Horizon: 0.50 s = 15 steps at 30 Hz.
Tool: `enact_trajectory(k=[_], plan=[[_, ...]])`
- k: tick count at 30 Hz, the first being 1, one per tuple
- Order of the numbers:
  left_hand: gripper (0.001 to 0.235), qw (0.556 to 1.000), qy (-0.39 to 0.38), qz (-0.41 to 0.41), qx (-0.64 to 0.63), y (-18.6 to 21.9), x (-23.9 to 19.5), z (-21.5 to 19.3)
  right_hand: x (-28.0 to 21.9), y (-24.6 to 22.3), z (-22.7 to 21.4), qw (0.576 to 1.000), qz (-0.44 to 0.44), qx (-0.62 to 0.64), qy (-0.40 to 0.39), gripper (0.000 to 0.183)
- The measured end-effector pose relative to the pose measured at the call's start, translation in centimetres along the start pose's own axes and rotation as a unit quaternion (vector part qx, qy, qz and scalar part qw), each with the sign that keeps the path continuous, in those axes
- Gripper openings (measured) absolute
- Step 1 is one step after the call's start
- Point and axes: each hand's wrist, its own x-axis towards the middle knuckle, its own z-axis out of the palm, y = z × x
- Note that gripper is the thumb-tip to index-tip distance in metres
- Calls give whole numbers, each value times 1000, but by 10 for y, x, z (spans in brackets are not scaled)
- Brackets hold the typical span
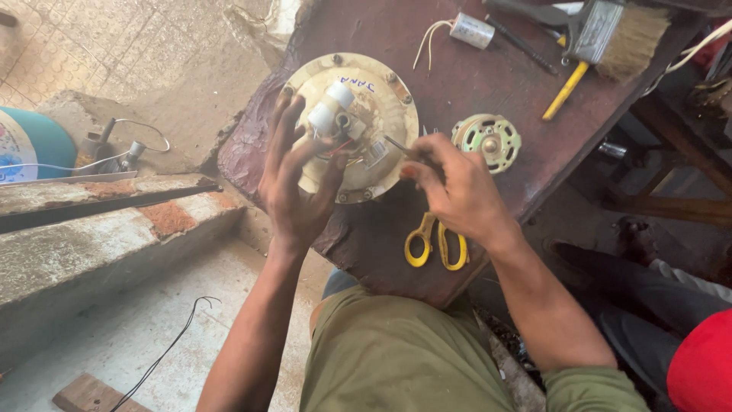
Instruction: The person uses a hammer and metal tool to tap a motor stator, then moves to a ceiling fan base to cut and strip wires, and uses a screwdriver to adjust connections. The person handles the stator, fan base, wires, and tools throughout the sequence.
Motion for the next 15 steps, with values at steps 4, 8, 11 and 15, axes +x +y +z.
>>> enact_trajectory(k=[4,8,11,15], plan=[[18,986,-8,75,149,0,-6,-11,-6,-6,13,996,51,16,70,18],[17,982,-34,96,157,3,-7,-11,-2,-10,33,993,-97,-6,68,20],[15,977,-50,101,182,5,-2,-13,1,-14,42,982,-156,-39,94,17],[13,972,-87,109,191,6,4,-20,-6,-18,51,983,-133,-50,120,16]])
